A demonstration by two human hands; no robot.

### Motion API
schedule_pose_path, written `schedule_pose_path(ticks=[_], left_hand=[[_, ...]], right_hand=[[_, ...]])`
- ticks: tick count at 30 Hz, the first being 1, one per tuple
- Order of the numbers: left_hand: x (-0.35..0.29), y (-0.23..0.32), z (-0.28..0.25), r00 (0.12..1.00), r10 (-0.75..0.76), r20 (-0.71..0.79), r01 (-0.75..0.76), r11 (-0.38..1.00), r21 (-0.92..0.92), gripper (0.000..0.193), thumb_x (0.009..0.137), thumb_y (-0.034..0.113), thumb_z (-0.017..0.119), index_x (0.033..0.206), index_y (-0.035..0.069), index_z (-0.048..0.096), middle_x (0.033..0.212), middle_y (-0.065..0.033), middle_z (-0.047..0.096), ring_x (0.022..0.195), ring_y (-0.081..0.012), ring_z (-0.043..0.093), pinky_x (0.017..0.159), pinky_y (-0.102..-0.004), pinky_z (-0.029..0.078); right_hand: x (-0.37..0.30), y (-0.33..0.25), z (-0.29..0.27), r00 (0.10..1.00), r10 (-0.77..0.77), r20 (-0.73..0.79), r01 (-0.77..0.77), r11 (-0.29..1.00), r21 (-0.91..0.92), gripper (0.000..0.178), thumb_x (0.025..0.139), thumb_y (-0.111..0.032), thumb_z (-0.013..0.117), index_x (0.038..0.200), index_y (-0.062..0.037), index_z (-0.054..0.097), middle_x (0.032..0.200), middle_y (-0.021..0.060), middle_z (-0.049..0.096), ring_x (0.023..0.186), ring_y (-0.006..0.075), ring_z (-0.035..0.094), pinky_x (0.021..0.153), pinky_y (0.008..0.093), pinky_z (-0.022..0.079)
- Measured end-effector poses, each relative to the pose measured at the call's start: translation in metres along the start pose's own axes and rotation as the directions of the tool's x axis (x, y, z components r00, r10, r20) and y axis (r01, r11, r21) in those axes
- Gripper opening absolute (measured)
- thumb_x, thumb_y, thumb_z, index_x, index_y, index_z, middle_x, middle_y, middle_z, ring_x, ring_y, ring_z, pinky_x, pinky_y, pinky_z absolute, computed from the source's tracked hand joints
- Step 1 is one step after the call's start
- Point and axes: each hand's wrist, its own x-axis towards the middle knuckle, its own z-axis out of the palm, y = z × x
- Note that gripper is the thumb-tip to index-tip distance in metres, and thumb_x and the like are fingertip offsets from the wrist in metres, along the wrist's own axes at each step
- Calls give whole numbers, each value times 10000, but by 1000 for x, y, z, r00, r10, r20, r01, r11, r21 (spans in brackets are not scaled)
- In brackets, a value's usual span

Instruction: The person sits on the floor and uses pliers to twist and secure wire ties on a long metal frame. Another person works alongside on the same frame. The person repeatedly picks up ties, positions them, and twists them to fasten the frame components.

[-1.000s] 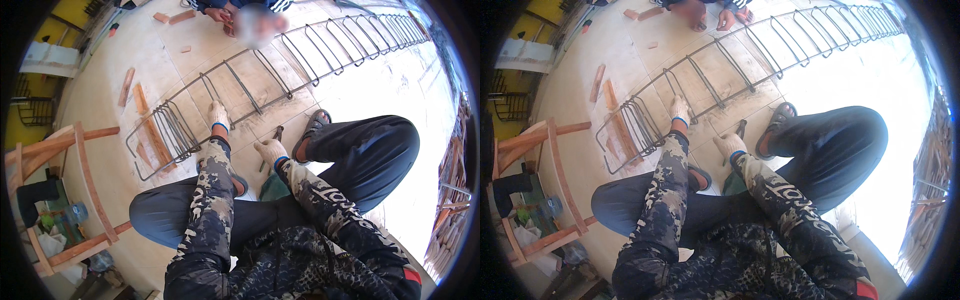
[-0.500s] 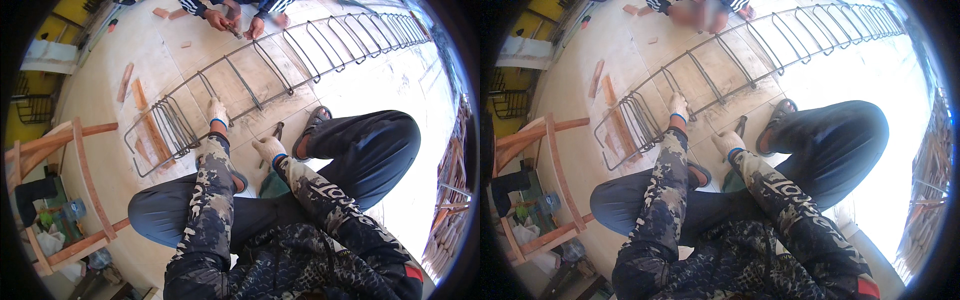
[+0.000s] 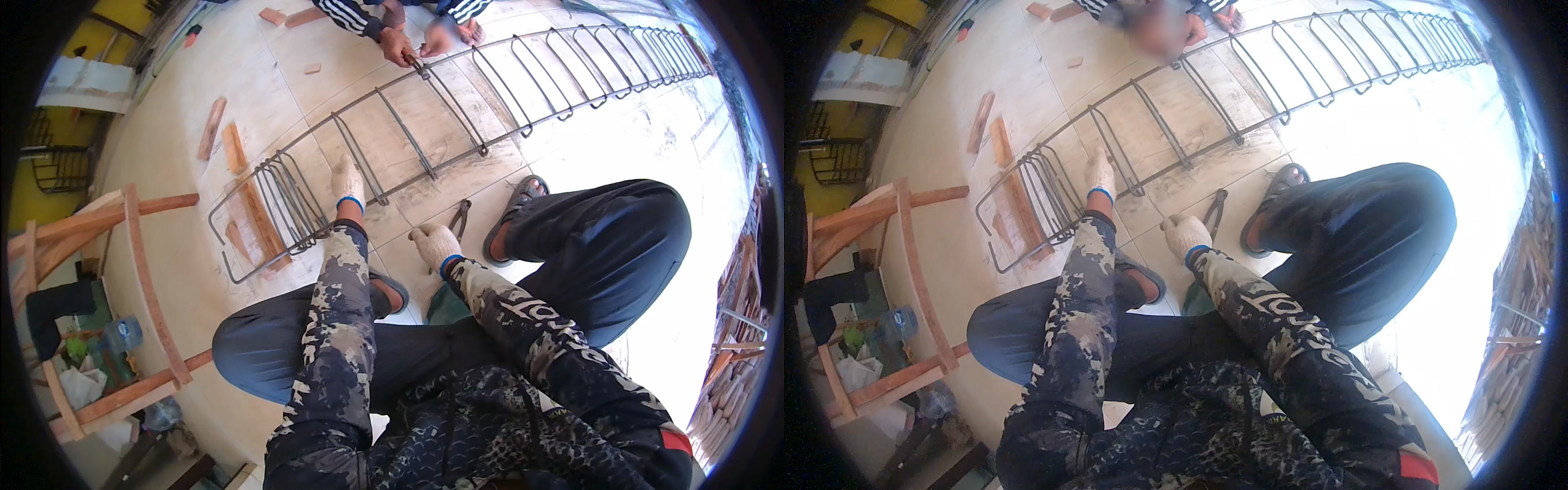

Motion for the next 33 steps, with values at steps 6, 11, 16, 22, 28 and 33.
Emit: schedule_pose_path(ticks=[6,11,16,22,28,33], left_hand=[[-14,10,-62,942,90,322,-215,900,378,478,1033,448,608,1228,47,780,1177,-220,797,1148,-394,743,1010,-471,559],[-43,13,-84,861,-19,508,-358,687,632,500,1014,453,556,1336,132,763,1343,-243,742,1292,-441,683,1102,-487,534],[-56,16,-68,854,-228,468,-220,656,722,505,1005,479,541,1297,149,788,1305,-213,767,1252,-417,705,1082,-488,537],[-45,6,-41,743,-121,658,-217,887,407,581,986,454,711,1345,1,763,1296,-164,804,1223,-307,736,1088,-407,534],[-29,-39,-72,881,-24,472,-190,896,401,556,973,498,707,1329,78,785,1280,-153,811,1191,-312,765,1045,-409,568],[-41,-22,-60,931,-73,357,-110,878,467,515,959,568,687,1305,207,809,1251,-154,808,1192,-352,760,1021,-440,577]], right_hand=[[11,3,29,999,-6,51,8,999,-48,394,982,-412,630,1169,-131,834,1104,227,791,1070,427,758,970,518,583],[30,-1,64,1000,-19,6,19,1000,3,385,995,-410,633,1190,-144,832,1116,229,789,1089,430,754,967,528,586],[60,-1,76,996,-15,-87,20,998,54,361,992,-390,669,1160,-124,846,1067,237,795,1056,417,766,943,478,587],[122,42,84,986,-73,-149,62,995,-77,341,981,-379,702,1191,-150,844,1120,214,801,1099,399,761,978,472,582],[71,-19,74,992,-116,-49,118,992,42,367,980,-376,698,1209,-124,834,1204,210,792,1164,402,741,1013,485,571],[56,-6,65,995,-18,-94,32,988,149,395,981,-397,699,1195,-92,832,1181,213,800,1148,391,751,1001,474,573]])
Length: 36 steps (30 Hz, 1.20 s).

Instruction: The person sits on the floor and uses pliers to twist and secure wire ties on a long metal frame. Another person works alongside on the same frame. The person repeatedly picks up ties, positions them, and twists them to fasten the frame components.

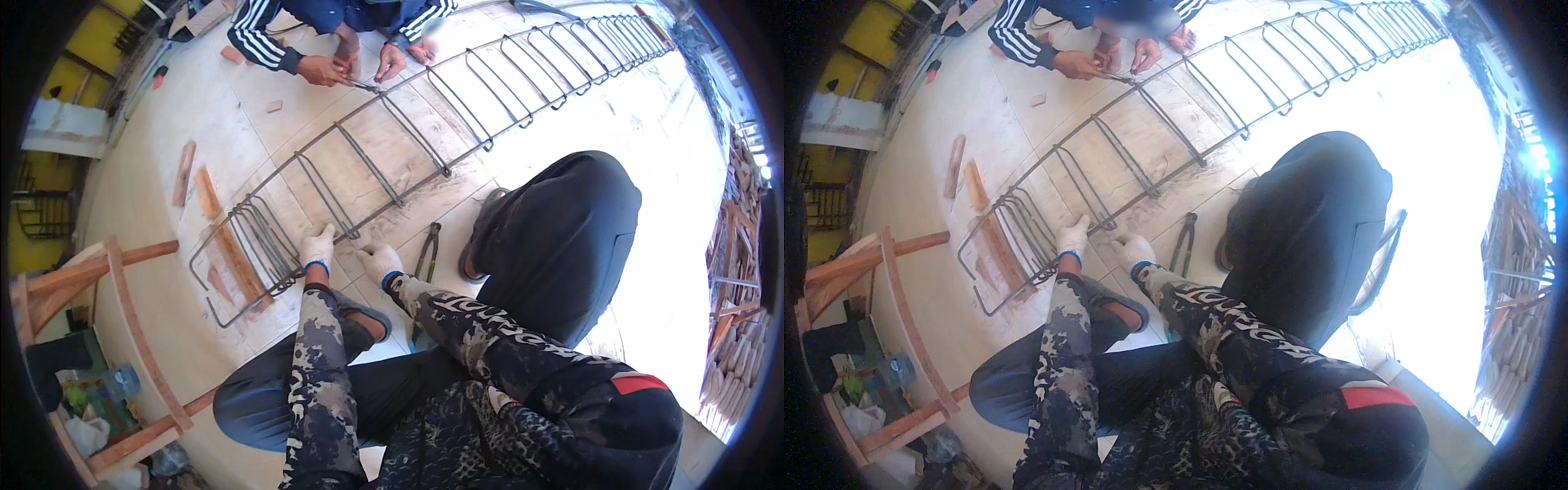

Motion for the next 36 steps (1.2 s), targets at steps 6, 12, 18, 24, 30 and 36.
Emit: schedule_pose_path(ticks=[6,12,18,24,30,36], left_hand=[[-1,3,-8,995,34,93,-44,992,116,545,947,606,666,1295,215,816,1290,-142,797,1223,-361,745,1050,-454,563],[-29,26,-11,996,88,-4,-87,993,80,495,944,559,709,1216,166,836,1156,-147,825,1108,-357,777,962,-445,589],[-43,40,-7,996,74,-51,-73,997,18,443,963,487,737,1180,115,842,1111,-139,833,1056,-306,785,948,-414,579],[-51,40,-10,982,127,-139,-131,991,-15,447,957,519,735,1083,104,844,982,-148,818,912,-293,781,849,-416,584],[-77,76,-14,998,43,-46,-44,998,-39,530,867,586,819,1098,111,854,1065,-149,835,1020,-317,780,921,-429,579],[-82,80,-15,994,-18,-108,13,999,-42,572,807,627,832,1032,101,840,1025,-161,824,984,-343,771,908,-456,575]], right_hand=[[10,1,2,998,-44,-41,44,999,4,380,958,-389,731,1137,-75,846,1085,206,815,1056,379,779,957,458,587],[7,-9,-2,995,-73,-68,75,997,27,346,952,-340,719,1115,-61,843,1029,218,810,1011,372,786,917,455,596],[9,-6,-3,991,-61,-122,62,998,9,358,933,-368,726,1103,-77,847,1042,214,807,1028,390,776,927,474,593],[14,-11,-2,990,-59,-128,51,997,-64,343,928,-367,727,1096,-97,853,1087,204,805,1059,398,768,940,491,589],[10,-12,-6,990,-31,-140,25,999,-46,327,928,-357,720,1088,-105,855,1102,200,807,1082,398,762,956,487,589],[2,-23,-5,991,-10,-136,2,998,-60,332,925,-350,718,1114,-113,853,1125,198,807,1099,393,761,981,487,585]])
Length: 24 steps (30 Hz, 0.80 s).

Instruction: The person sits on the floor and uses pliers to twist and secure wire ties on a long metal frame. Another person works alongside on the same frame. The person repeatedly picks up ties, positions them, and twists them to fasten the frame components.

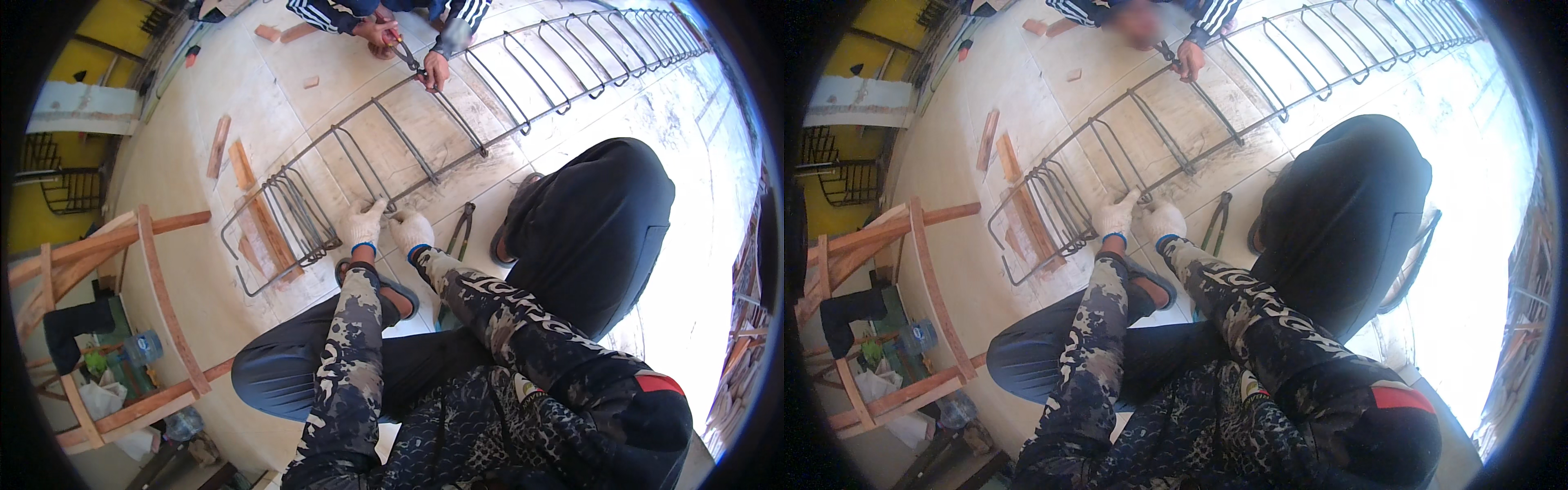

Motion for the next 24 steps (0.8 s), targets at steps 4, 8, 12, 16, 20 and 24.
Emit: schedule_pose_path(ticks=[4,8,12,16,20,24], left_hand=[[-3,6,6,996,7,-86,1,995,101,542,807,610,823,992,101,832,993,-167,821,966,-352,775,899,-468,572],[-1,1,16,990,18,-138,1,990,139,493,817,565,819,960,93,828,939,-159,820,935,-341,780,884,-470,570],[5,-9,26,980,22,-197,-1,994,106,453,828,522,814,941,84,824,906,-156,816,923,-327,782,878,-472,570],[11,-18,29,979,-28,-201,49,994,102,443,832,509,806,954,83,815,898,-149,814,927,-330,780,887,-475,568],[6,-8,28,980,-40,-193,74,983,168,473,834,534,796,979,84,808,940,-157,815,959,-356,776,907,-487,566],[1,2,13,996,-67,-53,71,994,79,526,831,570,795,1048,92,815,1030,-172,825,1012,-377,774,934,-489,567]], right_hand=[[6,3,-3,1000,-23,8,23,999,-22,325,926,-335,709,1118,-116,854,1130,200,807,1104,394,758,987,486,586],[15,8,-2,998,-5,57,10,997,-83,301,948,-337,701,1156,-168,840,1218,154,798,1146,381,749,996,500,586],[11,8,-3,998,-29,54,33,996,-79,301,947,-332,698,1127,-140,844,1192,168,803,1146,385,749,1000,496,585],[10,7,-2,996,-68,52,71,996,-56,305,937,-335,699,1097,-123,850,1160,180,807,1144,387,750,1006,488,586],[12,13,-2,997,-71,43,73,996,-43,302,929,-330,706,1090,-120,851,1135,186,810,1131,392,752,1006,489,585],[13,14,-2,995,-74,62,79,994,-76,312,931,-319,701,1102,-100,843,1132,200,806,1123,396,755,997,493,590]])
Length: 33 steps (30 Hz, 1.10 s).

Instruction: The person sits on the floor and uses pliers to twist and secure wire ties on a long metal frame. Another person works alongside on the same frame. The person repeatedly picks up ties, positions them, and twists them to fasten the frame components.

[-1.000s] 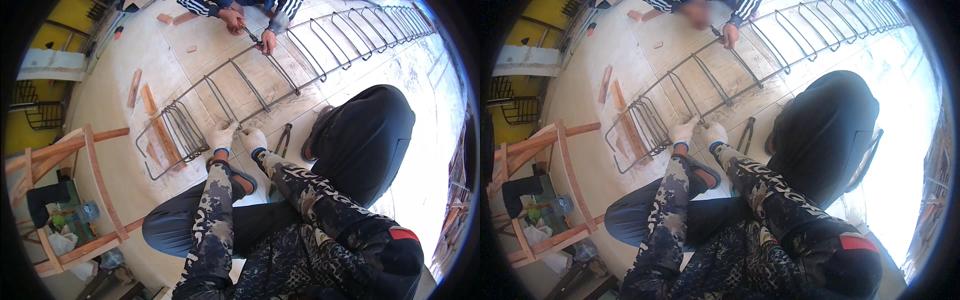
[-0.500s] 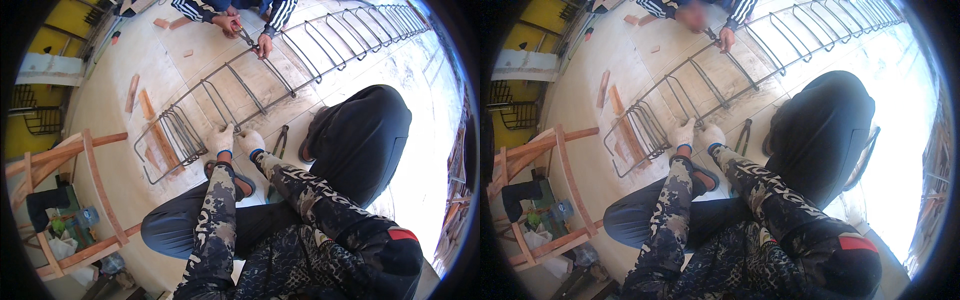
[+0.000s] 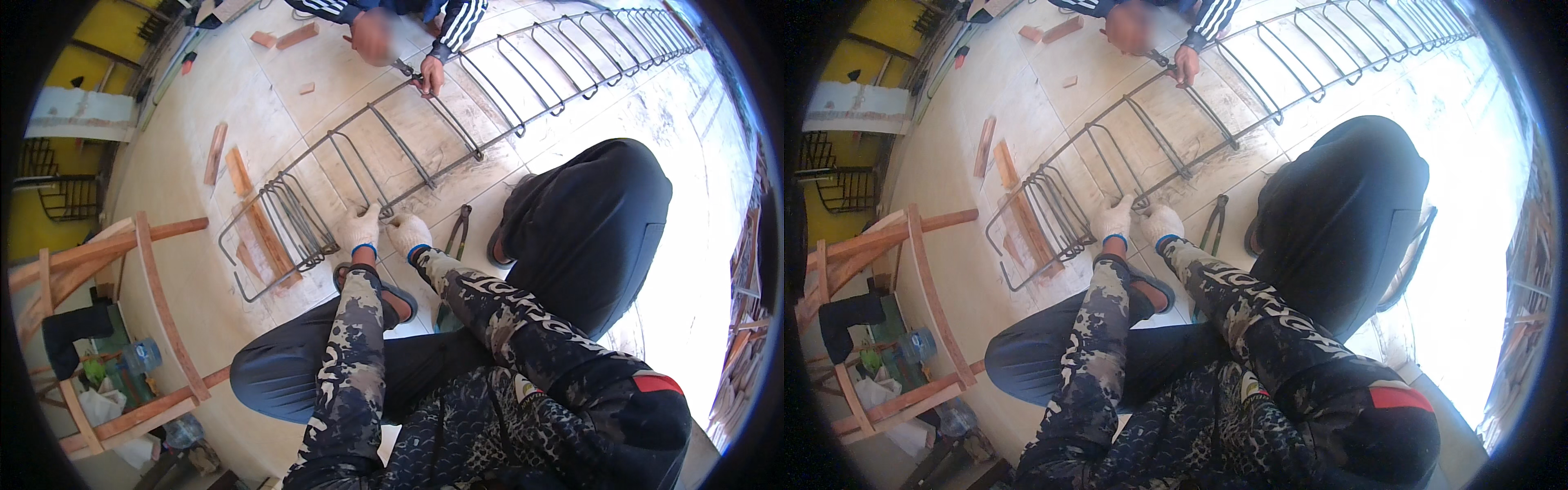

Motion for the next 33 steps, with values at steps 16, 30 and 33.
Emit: schedule_pose_path(ticks=[16,30,33], left_hand=[[2,-18,11,999,38,-30,-44,970,-239,397,848,436,882,1059,103,837,999,-76,840,927,-234,777,875,-396,586],[-2,-26,19,978,158,-136,-197,913,-358,195,929,226,853,999,53,797,851,-86,774,716,-173,740,626,-342,611],[6,-39,23,946,274,-170,-319,875,-365,187,949,221,832,1031,54,812,899,-98,793,753,-183,767,670,-342,618]], right_hand=[[-1,-5,-1,998,49,27,-51,996,73,381,909,-352,699,1066,-40,849,1049,248,798,1047,427,765,955,487,593],[-8,-45,-41,996,-86,33,75,965,251,350,867,-281,730,992,32,822,931,254,791,911,350,783,841,432,592],[4,-44,-48,990,-137,39,129,977,167,355,869,-305,735,984,19,824,924,257,784,905,370,778,842,445,594]])
